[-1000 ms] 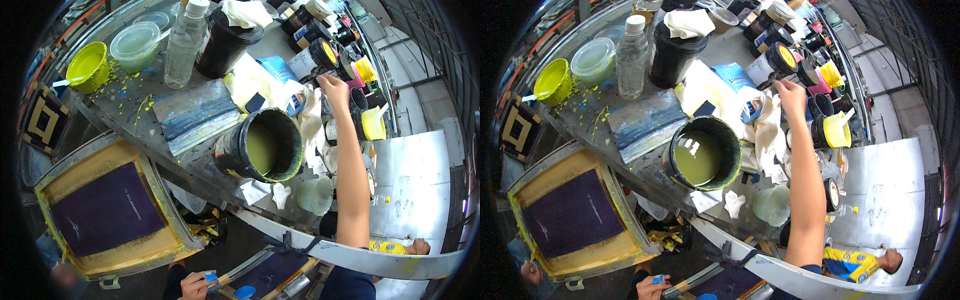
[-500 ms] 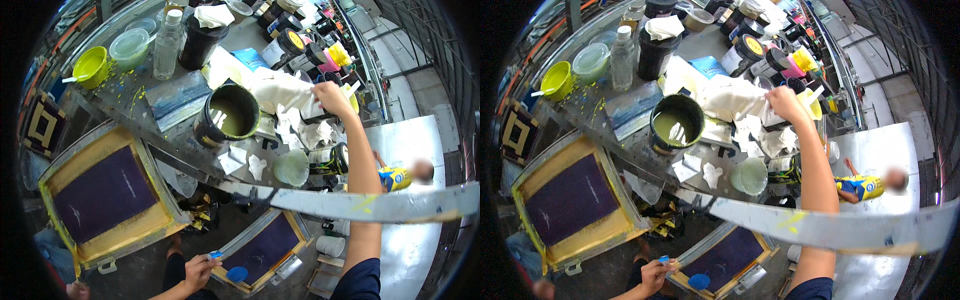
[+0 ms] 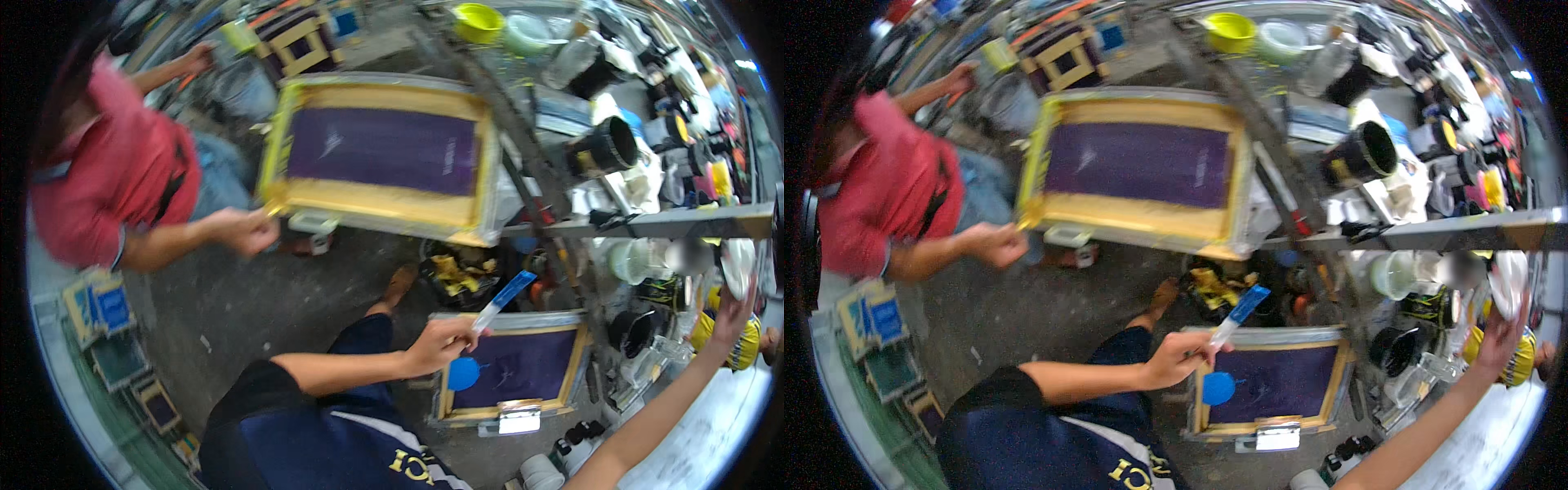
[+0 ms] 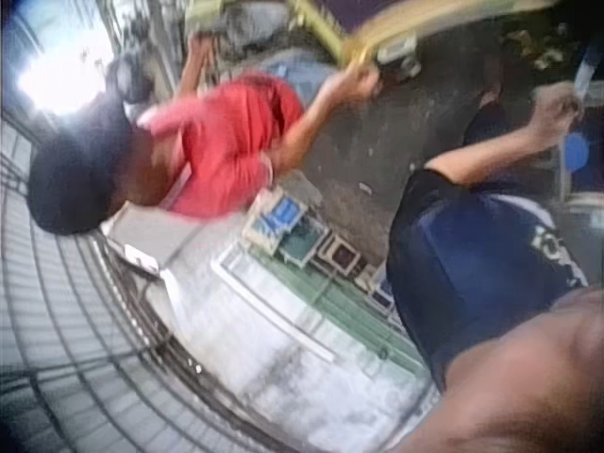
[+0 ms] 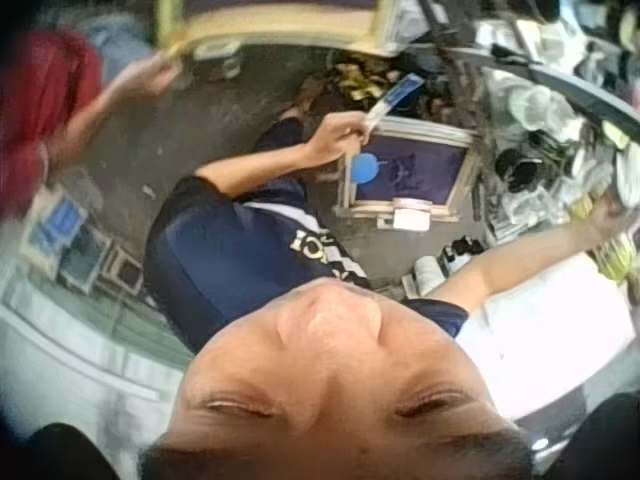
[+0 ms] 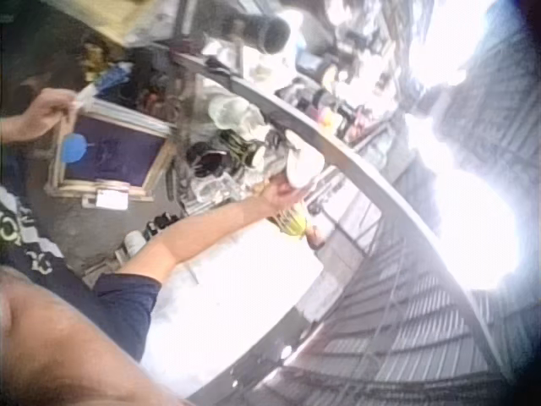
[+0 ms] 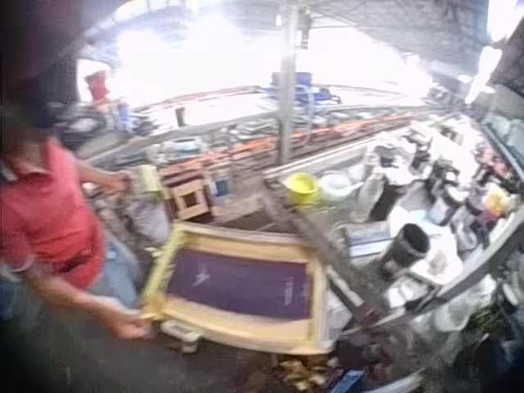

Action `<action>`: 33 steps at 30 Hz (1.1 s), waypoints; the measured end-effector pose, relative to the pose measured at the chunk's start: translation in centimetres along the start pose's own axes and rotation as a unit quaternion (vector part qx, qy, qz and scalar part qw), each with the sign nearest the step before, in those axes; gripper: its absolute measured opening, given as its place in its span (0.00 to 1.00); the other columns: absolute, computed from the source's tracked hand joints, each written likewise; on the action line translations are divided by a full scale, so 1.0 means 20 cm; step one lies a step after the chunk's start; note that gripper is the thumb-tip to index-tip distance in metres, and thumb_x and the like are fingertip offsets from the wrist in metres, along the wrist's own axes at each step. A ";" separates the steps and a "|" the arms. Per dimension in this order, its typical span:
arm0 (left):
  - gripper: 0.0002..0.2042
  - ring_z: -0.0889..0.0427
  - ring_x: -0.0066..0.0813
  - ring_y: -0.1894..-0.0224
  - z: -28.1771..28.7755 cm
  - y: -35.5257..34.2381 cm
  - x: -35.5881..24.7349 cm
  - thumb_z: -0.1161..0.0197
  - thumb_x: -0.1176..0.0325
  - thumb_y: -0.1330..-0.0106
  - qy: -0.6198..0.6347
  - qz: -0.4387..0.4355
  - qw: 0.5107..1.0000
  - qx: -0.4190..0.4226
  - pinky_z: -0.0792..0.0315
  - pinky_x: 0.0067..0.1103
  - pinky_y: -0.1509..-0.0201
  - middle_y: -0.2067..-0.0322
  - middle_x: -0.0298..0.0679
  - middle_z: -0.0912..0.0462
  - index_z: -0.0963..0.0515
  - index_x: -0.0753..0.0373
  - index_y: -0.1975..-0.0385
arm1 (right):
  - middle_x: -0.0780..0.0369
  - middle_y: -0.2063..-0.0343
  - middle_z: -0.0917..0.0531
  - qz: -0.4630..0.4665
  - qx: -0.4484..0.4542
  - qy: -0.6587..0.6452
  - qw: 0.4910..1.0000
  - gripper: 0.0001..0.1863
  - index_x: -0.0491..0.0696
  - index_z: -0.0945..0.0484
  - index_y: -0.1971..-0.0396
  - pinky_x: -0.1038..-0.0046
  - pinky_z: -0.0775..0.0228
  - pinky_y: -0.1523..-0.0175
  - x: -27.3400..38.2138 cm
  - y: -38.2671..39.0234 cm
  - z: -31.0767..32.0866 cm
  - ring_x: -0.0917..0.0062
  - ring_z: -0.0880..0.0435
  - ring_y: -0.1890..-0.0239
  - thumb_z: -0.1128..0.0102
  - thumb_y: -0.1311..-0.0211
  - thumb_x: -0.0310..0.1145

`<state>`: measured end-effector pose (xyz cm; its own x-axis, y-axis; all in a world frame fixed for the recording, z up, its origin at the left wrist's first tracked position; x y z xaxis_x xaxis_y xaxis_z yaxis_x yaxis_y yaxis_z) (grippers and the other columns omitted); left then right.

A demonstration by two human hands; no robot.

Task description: The person uses a squeegee to spread ink across a screen printing frame, then moves to a workbench to clean the squeegee and prepare blue ink in a container. The person handles the screen frame, squeegee, and ink containers throughout the process.

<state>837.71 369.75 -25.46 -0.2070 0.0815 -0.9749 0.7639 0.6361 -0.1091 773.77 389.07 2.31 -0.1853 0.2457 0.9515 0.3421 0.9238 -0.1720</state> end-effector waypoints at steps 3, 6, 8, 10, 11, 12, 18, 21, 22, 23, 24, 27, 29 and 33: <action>0.05 0.19 0.16 0.68 -0.02 0.29 -0.10 0.45 0.86 0.32 0.049 0.049 0.995 -0.074 0.22 0.19 0.63 0.54 0.43 0.11 0.25 0.68 0.65 | 0.48 0.30 0.32 -0.023 -0.097 -0.186 0.977 0.29 0.44 0.42 0.25 0.53 0.35 0.25 -0.28 0.43 -0.32 0.56 0.29 0.30 0.51 0.23 0.26; 0.06 0.20 0.16 0.67 -0.04 0.60 -0.12 0.44 0.76 0.23 0.086 0.069 0.982 -0.151 0.22 0.17 0.64 0.55 0.44 0.11 0.35 0.63 0.57 | 0.51 0.37 0.26 -0.065 -0.210 -0.359 0.907 0.29 0.45 0.36 0.29 0.58 0.28 0.31 -0.76 0.84 -1.12 0.61 0.24 0.37 0.44 0.28 0.23; 0.12 0.20 0.15 0.66 -0.06 0.83 -0.12 0.44 0.75 0.22 0.119 0.096 0.979 -0.138 0.23 0.17 0.62 0.52 0.45 0.12 0.41 0.61 0.49 | 0.53 0.40 0.22 -0.110 -0.321 -0.311 0.888 0.27 0.46 0.29 0.33 0.61 0.22 0.36 -1.15 1.27 -1.55 0.65 0.20 0.42 0.40 0.31 0.22; 0.14 0.20 0.16 0.66 -0.08 1.01 -0.17 0.43 0.74 0.22 0.141 0.155 0.969 -0.133 0.23 0.17 0.61 0.51 0.45 0.12 0.41 0.62 0.45 | 0.56 0.40 0.21 -0.144 -0.369 -0.335 0.855 0.27 0.59 0.28 0.34 0.58 0.22 0.36 -1.50 1.61 -1.93 0.62 0.19 0.42 0.38 0.31 0.25; 0.17 0.18 0.18 0.66 -0.07 1.09 -0.14 0.42 0.74 0.23 0.127 0.167 0.970 -0.120 0.23 0.19 0.62 0.50 0.47 0.13 0.41 0.61 0.42 | 0.55 0.40 0.21 -0.191 -0.360 -0.376 0.832 0.22 0.55 0.25 0.39 0.51 0.24 0.35 -1.60 1.72 -2.13 0.60 0.20 0.40 0.37 0.31 0.26; 0.13 0.17 0.18 0.67 -0.06 1.18 -0.11 0.41 0.73 0.24 0.135 0.164 0.968 -0.133 0.23 0.17 0.63 0.51 0.46 0.12 0.36 0.62 0.46 | 0.55 0.40 0.21 -0.206 -0.367 -0.375 0.826 0.19 0.54 0.25 0.43 0.48 0.25 0.34 -1.69 1.82 -2.27 0.59 0.21 0.38 0.37 0.31 0.26; 0.10 0.15 0.21 0.70 0.05 1.47 -0.13 0.38 0.70 0.26 0.122 0.261 0.952 -0.104 0.27 0.15 0.71 0.54 0.45 0.11 0.30 0.61 0.51 | 0.53 0.39 0.23 -0.238 -0.334 -0.434 0.802 0.22 0.47 0.31 0.39 0.45 0.32 0.31 -2.15 2.25 -2.62 0.54 0.23 0.37 0.47 0.29 0.39; 0.11 0.15 0.23 0.71 0.12 1.52 -0.09 0.37 0.68 0.26 0.123 0.303 0.941 -0.080 0.26 0.16 0.71 0.55 0.46 0.11 0.30 0.61 0.50 | 0.49 0.36 0.26 -0.231 -0.356 -0.514 0.746 0.33 0.45 0.35 0.33 0.44 0.38 0.28 -2.14 2.18 -2.82 0.53 0.28 0.33 0.49 0.32 0.48; 0.11 0.15 0.22 0.71 0.14 1.52 -0.10 0.37 0.68 0.25 0.123 0.301 0.943 -0.073 0.26 0.16 0.71 0.55 0.46 0.11 0.30 0.62 0.50 | 0.48 0.35 0.27 -0.219 -0.336 -0.533 0.745 0.35 0.45 0.36 0.31 0.44 0.40 0.27 -2.14 2.15 -2.87 0.53 0.29 0.32 0.51 0.32 0.50; 0.12 0.15 0.22 0.71 0.17 1.53 -0.09 0.37 0.68 0.26 0.115 0.302 0.944 -0.064 0.25 0.16 0.71 0.55 0.46 0.11 0.30 0.63 0.50 | 0.48 0.34 0.28 -0.211 -0.340 -0.520 0.755 0.35 0.46 0.36 0.30 0.45 0.40 0.27 -2.16 2.10 -2.92 0.54 0.30 0.31 0.53 0.32 0.50; 0.12 0.16 0.22 0.71 0.20 1.54 -0.09 0.37 0.68 0.26 0.106 0.305 0.945 -0.056 0.25 0.16 0.70 0.55 0.46 0.11 0.31 0.64 0.50 | 0.49 0.33 0.29 -0.204 -0.344 -0.508 0.763 0.35 0.46 0.37 0.30 0.46 0.41 0.27 -2.19 2.05 -2.96 0.54 0.31 0.30 0.56 0.31 0.51; 0.18 0.16 0.22 0.71 0.27 1.53 -0.15 0.37 0.69 0.26 0.084 0.307 0.948 -0.019 0.26 0.15 0.70 0.55 0.47 0.11 0.36 0.66 0.45 | 0.49 0.32 0.29 -0.171 -0.339 -0.524 0.763 0.34 0.44 0.35 0.30 0.47 0.41 0.26 -2.27 1.99 -3.06 0.55 0.31 0.30 0.58 0.31 0.48; 0.18 0.17 0.22 0.71 0.34 1.53 -0.18 0.37 0.70 0.26 0.068 0.295 0.953 -0.010 0.27 0.15 0.70 0.57 0.46 0.11 0.38 0.66 0.45 | 0.51 0.33 0.27 -0.158 -0.336 -0.531 0.762 0.33 0.43 0.33 0.32 0.46 0.41 0.26 -2.26 1.95 -3.17 0.54 0.29 0.31 0.58 0.30 0.49; 0.18 0.18 0.21 0.73 0.48 1.55 -0.14 0.37 0.71 0.26 0.024 0.301 0.953 0.016 0.28 0.15 0.71 0.60 0.45 0.11 0.42 0.63 0.48 | 0.52 0.35 0.25 -0.099 -0.302 -0.528 0.788 0.34 0.44 0.31 0.33 0.46 0.38 0.29 -2.18 1.89 -3.40 0.55 0.28 0.32 0.59 0.26 0.56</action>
<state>867.91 381.89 -27.93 0.2472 0.4589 -0.8534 0.7707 0.4406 0.4603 857.39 393.38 -28.38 -0.8435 0.5167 0.1469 0.5275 0.7448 0.4086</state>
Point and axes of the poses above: each hand's wrist, its own y-axis away from the middle knuckle, its own z-axis out of the back of the hand, x = y × z, the point moved 5 cm from there along -y, towards the middle knuckle
